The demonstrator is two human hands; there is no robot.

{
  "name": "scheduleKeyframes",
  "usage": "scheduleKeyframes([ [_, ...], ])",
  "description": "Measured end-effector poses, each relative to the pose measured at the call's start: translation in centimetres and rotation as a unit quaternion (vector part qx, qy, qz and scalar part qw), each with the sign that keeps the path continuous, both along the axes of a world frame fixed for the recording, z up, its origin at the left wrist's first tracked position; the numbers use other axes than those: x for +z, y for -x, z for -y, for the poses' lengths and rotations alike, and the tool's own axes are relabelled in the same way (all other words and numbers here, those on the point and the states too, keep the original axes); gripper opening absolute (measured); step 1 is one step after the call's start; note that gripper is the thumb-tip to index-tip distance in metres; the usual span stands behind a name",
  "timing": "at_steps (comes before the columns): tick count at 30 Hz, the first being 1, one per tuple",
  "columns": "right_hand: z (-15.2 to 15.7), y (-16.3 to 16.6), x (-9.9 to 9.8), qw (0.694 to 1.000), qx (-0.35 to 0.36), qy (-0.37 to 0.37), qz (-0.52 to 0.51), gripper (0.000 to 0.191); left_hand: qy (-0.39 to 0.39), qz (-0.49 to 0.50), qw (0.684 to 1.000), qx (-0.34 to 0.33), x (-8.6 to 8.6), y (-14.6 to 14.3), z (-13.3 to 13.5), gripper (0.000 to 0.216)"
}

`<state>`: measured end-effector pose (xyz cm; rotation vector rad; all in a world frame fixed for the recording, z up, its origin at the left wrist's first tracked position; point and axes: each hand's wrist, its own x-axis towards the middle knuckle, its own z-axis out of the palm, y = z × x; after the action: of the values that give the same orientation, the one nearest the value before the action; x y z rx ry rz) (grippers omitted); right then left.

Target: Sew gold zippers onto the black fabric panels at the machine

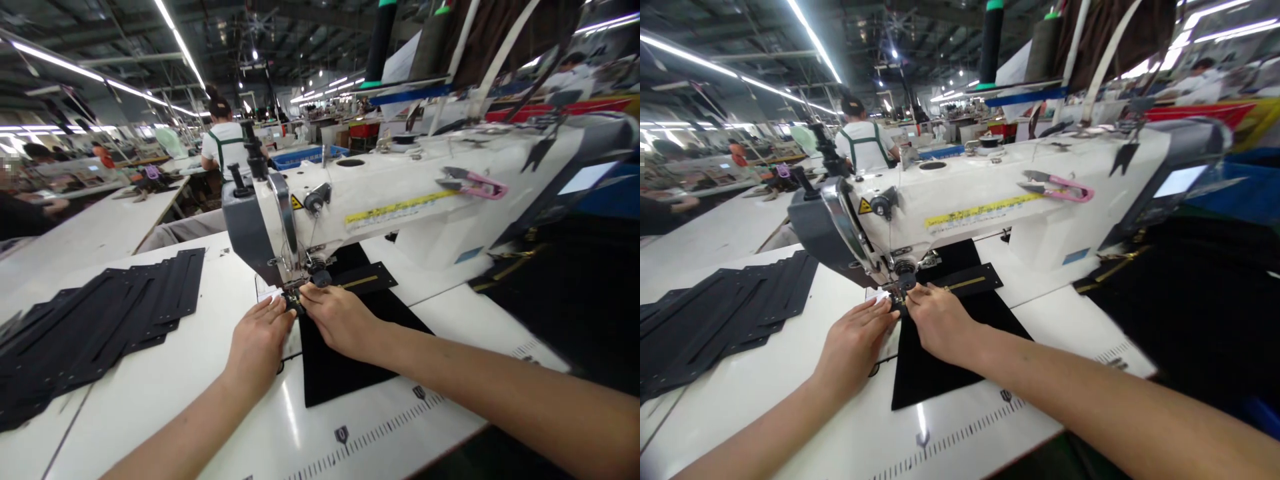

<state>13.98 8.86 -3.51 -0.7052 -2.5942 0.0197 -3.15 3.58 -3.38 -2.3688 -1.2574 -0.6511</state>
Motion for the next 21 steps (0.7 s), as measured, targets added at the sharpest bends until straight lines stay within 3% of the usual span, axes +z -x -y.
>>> scheduleKeyframes([
  [8,-0.7,0.3,0.1,0.999,0.009,0.035,-0.001,0.026,0.003,0.008,1.000,0.017,-0.4,0.1,-0.7,0.024],
  [21,-1.2,0.5,0.9,1.000,0.007,0.024,0.017,0.022,-0.008,0.001,1.000,-0.002,-0.3,0.7,-1.3,0.023],
])
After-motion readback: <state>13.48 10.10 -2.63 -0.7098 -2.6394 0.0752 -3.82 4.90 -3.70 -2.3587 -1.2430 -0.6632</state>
